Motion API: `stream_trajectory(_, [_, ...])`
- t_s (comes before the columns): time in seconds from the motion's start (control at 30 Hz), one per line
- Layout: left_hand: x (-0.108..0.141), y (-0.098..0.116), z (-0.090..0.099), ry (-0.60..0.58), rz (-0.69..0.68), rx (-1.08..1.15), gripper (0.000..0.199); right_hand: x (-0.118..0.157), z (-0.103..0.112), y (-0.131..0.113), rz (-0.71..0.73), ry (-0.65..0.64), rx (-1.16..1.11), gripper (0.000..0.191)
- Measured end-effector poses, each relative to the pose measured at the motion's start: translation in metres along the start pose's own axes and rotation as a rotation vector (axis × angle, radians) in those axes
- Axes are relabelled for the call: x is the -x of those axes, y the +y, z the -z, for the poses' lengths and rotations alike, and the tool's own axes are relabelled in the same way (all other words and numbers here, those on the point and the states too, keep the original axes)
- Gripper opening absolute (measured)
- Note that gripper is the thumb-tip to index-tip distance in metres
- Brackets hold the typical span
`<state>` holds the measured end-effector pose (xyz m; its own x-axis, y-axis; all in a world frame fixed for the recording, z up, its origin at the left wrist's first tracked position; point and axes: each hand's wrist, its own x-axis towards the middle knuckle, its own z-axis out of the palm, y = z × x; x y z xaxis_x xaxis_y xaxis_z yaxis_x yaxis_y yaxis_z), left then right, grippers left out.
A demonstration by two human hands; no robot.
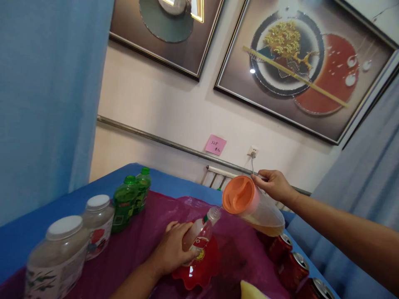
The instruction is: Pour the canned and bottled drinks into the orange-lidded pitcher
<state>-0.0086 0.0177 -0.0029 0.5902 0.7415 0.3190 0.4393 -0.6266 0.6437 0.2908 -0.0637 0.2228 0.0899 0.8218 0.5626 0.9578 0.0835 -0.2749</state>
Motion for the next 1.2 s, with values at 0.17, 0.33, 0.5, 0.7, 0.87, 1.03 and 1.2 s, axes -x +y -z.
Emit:
stream_trajectory(0.17, [0.0003, 0.0000, 0.0002, 0.005, -0.007, 0.001, 0.055, 0.0001, 0.0002, 0.0008, 0.011, 0.005, -0.005, 0.051])
stream_trajectory(0.33, [0.0001, -0.0008, -0.0001, 0.006, -0.005, 0.005, 0.057, 0.0004, -0.0003, 0.0018, 0.007, 0.006, -0.013, 0.051])
stream_trajectory(0.5, [0.0000, -0.0020, -0.0016, 0.003, -0.006, 0.007, 0.056, 0.0015, 0.0002, 0.0006, -0.008, 0.013, -0.016, 0.051])
stream_trajectory(0.7, [0.0002, -0.0018, -0.0018, -0.002, -0.012, 0.019, 0.055, 0.0019, 0.0004, 0.0016, 0.005, 0.017, -0.005, 0.051])
stream_trajectory(0.87, [-0.0003, -0.0065, -0.0053, 0.014, -0.010, 0.019, 0.058, 0.0021, 0.0003, 0.0023, 0.001, 0.014, -0.023, 0.050])
stream_trajectory(1.03, [-0.0002, -0.0080, -0.0061, 0.010, -0.026, 0.035, 0.060, 0.0019, 0.0005, 0.0006, -0.005, 0.013, -0.025, 0.050])
stream_trajectory(1.2, [0.0002, -0.0047, -0.0040, 0.007, -0.016, 0.027, 0.057, 0.0020, 0.0002, 0.0003, -0.003, 0.015, -0.022, 0.051])
